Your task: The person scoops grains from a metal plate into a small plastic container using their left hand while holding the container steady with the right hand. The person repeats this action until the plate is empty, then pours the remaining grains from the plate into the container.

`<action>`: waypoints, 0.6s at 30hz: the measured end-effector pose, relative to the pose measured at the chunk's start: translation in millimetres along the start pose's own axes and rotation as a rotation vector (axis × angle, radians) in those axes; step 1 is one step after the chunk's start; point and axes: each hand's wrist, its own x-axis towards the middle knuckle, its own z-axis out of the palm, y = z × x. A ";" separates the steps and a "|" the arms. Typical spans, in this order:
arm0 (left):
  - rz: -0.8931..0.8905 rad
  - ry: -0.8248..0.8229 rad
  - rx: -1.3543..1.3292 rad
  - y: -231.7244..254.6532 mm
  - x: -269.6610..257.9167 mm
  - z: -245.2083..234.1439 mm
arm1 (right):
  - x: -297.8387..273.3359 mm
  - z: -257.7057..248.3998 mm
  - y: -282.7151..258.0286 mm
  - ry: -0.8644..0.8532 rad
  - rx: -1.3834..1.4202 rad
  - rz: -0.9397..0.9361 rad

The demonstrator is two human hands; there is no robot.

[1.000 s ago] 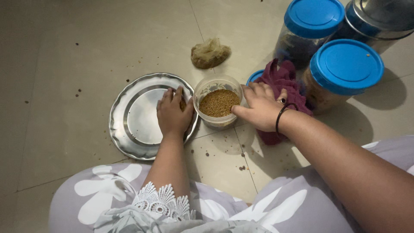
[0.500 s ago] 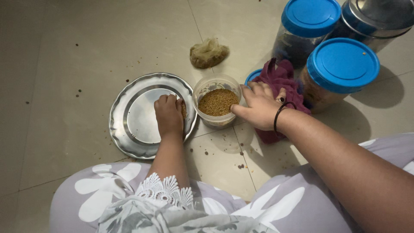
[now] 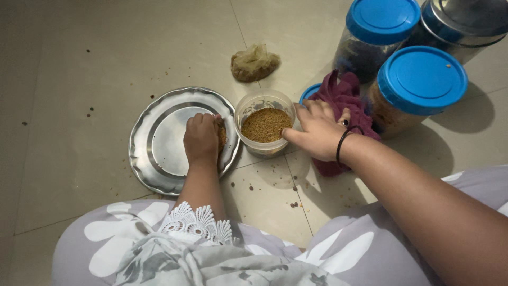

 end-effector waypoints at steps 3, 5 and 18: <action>-0.009 -0.045 0.082 -6.2 2.0 3.9 | 0.1 0.1 0.2 0.001 0.013 -0.008; -0.028 -0.096 0.146 -8.3 4.7 6.6 | 0.1 -0.6 0.0 -0.003 0.003 -0.010; -0.162 -0.269 0.196 -14.1 16.8 8.2 | 4.2 -0.3 -1.3 -0.035 -0.011 0.000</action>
